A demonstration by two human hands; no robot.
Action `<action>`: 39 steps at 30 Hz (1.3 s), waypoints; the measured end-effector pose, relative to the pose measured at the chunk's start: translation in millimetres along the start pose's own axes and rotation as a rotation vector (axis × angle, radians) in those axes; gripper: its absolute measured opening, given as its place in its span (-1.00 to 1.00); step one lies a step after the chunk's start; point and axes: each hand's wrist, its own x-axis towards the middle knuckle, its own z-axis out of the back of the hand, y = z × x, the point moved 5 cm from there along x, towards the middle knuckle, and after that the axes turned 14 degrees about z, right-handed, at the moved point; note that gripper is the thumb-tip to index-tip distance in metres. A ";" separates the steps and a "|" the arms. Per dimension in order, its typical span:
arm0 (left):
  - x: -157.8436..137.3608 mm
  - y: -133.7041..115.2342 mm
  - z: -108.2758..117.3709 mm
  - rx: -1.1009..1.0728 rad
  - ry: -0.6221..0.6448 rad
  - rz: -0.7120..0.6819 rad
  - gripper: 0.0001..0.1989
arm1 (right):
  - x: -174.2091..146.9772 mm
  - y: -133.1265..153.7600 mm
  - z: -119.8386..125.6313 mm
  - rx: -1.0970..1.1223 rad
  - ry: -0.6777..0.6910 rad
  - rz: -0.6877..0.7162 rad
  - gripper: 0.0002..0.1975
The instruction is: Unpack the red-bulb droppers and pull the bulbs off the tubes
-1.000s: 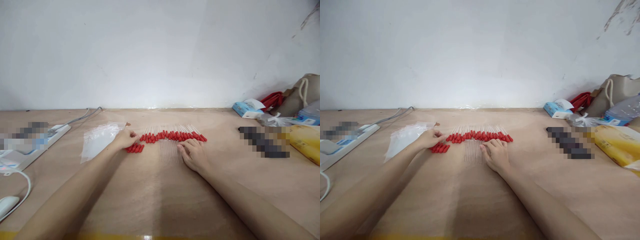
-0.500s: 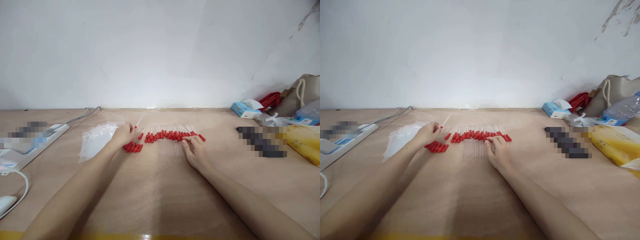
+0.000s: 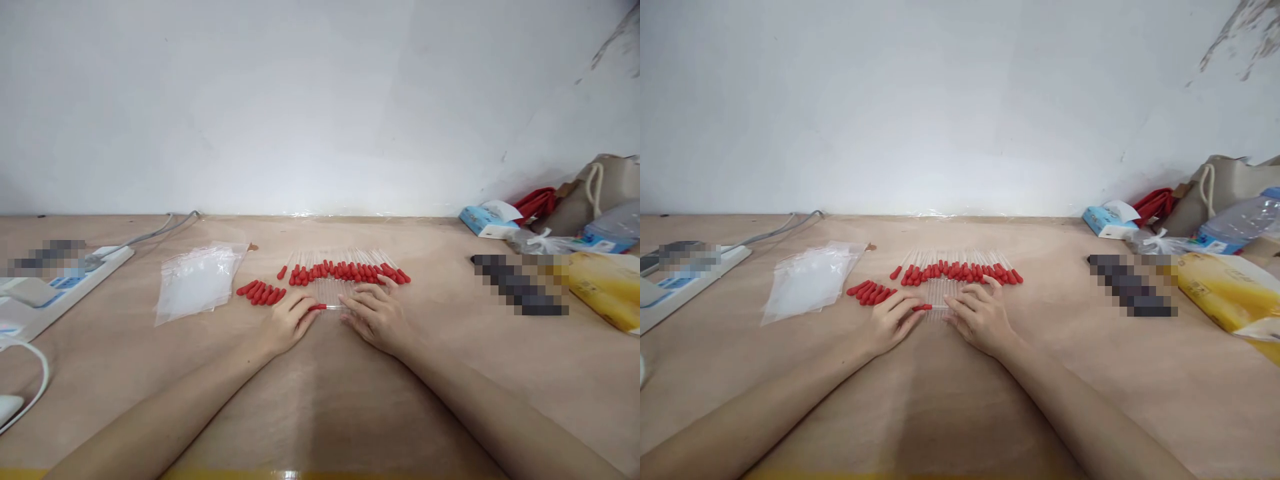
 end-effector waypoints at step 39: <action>26.7 105.7 87.0 0.085 0.034 0.823 -0.68 | 3.6 -15.8 -9.1 -0.124 -0.090 -0.197 -0.88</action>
